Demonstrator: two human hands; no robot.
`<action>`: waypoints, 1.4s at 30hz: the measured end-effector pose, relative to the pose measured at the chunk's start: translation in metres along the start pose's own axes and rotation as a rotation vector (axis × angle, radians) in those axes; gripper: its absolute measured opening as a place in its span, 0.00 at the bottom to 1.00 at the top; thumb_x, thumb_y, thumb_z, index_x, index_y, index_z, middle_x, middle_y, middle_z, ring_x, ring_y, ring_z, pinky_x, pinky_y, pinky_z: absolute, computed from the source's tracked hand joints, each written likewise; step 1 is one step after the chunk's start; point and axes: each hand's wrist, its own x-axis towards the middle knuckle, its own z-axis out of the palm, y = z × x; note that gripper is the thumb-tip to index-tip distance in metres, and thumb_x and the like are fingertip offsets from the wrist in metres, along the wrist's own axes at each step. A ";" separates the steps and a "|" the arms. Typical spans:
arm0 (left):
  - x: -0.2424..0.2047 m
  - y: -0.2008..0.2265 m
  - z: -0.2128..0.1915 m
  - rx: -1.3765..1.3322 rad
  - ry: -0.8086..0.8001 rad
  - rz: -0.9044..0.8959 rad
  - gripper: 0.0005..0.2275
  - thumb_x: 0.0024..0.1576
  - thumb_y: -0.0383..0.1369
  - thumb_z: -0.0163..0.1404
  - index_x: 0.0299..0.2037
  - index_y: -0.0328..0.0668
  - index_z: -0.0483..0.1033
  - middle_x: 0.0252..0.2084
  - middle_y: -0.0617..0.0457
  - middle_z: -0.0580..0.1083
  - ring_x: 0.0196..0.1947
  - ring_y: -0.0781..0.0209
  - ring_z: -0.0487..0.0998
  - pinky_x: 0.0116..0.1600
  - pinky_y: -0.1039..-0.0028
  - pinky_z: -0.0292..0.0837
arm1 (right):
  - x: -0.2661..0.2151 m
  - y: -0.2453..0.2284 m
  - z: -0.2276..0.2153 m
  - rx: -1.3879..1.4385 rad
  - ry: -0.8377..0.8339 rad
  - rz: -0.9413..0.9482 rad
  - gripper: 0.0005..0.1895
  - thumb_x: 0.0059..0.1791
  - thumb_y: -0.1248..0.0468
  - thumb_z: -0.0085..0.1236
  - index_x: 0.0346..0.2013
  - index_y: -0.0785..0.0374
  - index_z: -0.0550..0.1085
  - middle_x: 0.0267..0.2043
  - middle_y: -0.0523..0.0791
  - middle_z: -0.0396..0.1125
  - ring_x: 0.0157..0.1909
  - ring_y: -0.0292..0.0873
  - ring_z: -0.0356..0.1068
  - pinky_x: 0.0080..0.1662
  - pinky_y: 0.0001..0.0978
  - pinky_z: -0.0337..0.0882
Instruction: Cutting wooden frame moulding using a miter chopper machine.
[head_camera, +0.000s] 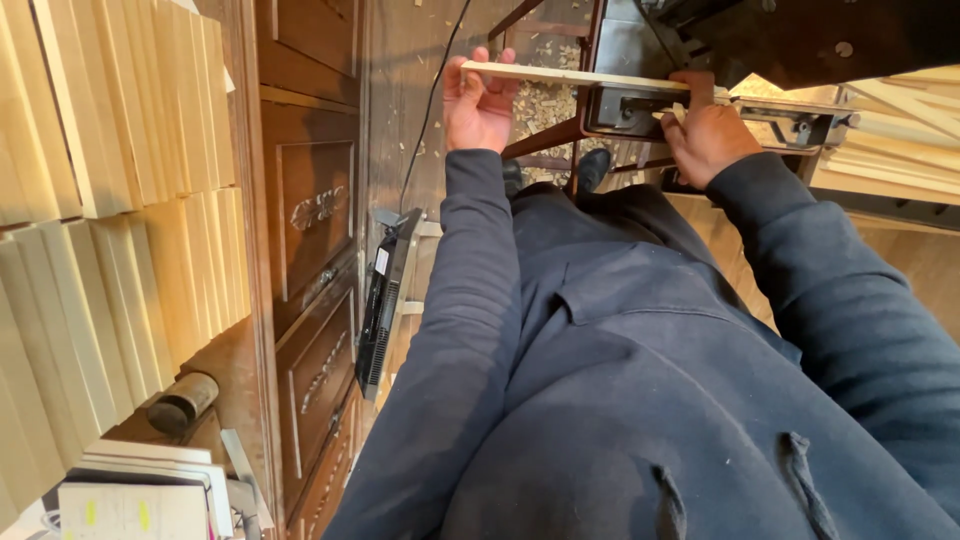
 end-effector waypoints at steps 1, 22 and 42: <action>0.001 -0.001 -0.003 -0.001 0.000 -0.002 0.10 0.60 0.28 0.60 0.51 0.51 0.79 0.55 0.52 0.79 0.61 0.40 0.76 0.61 0.51 0.78 | -0.001 -0.004 -0.002 0.000 0.000 0.002 0.27 0.58 0.62 0.48 0.67 0.72 0.53 0.20 0.58 0.68 0.27 0.60 0.73 0.36 0.52 0.72; 0.040 0.095 0.188 0.689 -0.222 0.083 0.13 0.67 0.37 0.54 0.56 0.39 0.80 0.61 0.47 0.77 0.59 0.55 0.77 0.70 0.65 0.69 | -0.001 0.014 0.005 0.009 0.010 -0.075 0.31 0.55 0.63 0.51 0.68 0.74 0.51 0.25 0.64 0.67 0.33 0.70 0.70 0.39 0.60 0.69; 0.108 -0.027 0.236 1.969 -0.588 -1.527 0.21 0.60 0.50 0.45 0.49 0.42 0.78 0.38 0.54 0.79 0.32 0.53 0.81 0.40 0.61 0.75 | -0.005 -0.002 -0.025 0.139 -0.103 0.066 0.38 0.51 0.61 0.51 0.71 0.73 0.50 0.32 0.62 0.72 0.35 0.66 0.72 0.41 0.60 0.69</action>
